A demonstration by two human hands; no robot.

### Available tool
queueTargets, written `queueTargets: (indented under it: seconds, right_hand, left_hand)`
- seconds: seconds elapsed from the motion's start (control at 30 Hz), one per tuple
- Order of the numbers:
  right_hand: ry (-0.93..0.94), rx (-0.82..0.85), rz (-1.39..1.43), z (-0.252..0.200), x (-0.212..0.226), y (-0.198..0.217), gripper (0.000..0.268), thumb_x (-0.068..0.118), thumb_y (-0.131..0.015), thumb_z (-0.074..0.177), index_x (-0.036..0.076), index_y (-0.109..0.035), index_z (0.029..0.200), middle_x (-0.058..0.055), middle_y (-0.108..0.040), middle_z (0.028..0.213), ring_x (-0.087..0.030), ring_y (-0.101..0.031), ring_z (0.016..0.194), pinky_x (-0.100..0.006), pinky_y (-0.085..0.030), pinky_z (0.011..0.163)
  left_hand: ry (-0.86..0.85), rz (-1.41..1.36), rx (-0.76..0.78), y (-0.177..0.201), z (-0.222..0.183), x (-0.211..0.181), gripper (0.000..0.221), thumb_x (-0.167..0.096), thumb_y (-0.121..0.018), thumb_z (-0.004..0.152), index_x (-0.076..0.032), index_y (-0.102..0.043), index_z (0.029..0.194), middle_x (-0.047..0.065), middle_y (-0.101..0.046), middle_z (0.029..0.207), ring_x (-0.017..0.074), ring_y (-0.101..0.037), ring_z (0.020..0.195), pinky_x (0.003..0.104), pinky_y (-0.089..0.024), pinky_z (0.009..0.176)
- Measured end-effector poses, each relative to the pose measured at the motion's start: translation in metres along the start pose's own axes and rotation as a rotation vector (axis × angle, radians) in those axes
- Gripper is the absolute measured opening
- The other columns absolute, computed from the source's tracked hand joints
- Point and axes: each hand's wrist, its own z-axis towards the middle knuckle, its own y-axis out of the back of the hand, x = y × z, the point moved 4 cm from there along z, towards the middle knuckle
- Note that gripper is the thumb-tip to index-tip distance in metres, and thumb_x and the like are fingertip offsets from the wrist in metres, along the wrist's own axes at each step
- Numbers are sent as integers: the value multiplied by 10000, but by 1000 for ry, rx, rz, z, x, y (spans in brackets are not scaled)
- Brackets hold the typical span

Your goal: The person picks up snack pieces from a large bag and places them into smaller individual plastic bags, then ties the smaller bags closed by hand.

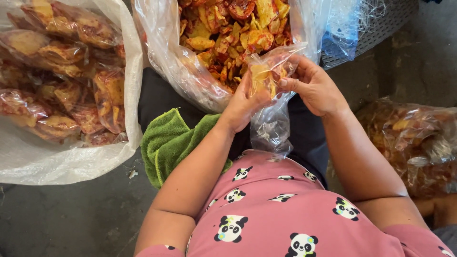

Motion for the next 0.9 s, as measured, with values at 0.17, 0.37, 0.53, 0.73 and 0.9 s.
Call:
queueTargets:
  seconds: [0.17,0.37,0.53,0.73,0.9]
  right_hand:
    - [-2,-19,-32,4,-19,15,330,11,-819,864,50,-639,1138,-8,-615,945,-81,-663,847,-246,-621,764]
    - [22,12,-29,2,-17,11,463,-41,-847,815,46,-593,1192,-9,-644,965,-88,-661,867,-270,-598,783]
    - [-57,-34,83,11,-27,21,500,-113,-787,814,12,-620,1269,-106,-715,1030,-193,-735,887,-349,-648,763]
    - [-101,25,-32,33,-60,53,357,-70,-844,789,-7,-656,1086,-66,-696,895,-138,-712,791,-287,-626,667]
    - [-37,115,-252,43,-16,4,343,75,-886,813,54,-680,1086,6,-662,916,-75,-636,830,-220,-555,692]
  left_hand:
    - [-145,4,93,-6,-1,6,1145,82,-943,701,-175,-312,1621,36,-487,1544,184,-531,1320,355,-597,1012]
    - [-297,209,88,-14,-9,-13,1349,-20,-1046,561,-172,-249,1638,89,-428,1583,185,-466,1392,355,-547,1092]
    - [-86,27,164,-5,-7,-21,878,-166,-885,874,-186,-363,1579,89,-530,1446,259,-615,1257,420,-676,882]
    - [-68,-82,101,-8,-2,-33,629,-213,-740,997,-133,-428,1536,99,-576,1354,230,-652,1171,405,-669,864]
    - [5,-261,-33,15,21,-13,454,-182,-749,965,-139,-575,1383,168,-694,1211,324,-731,1035,498,-672,763]
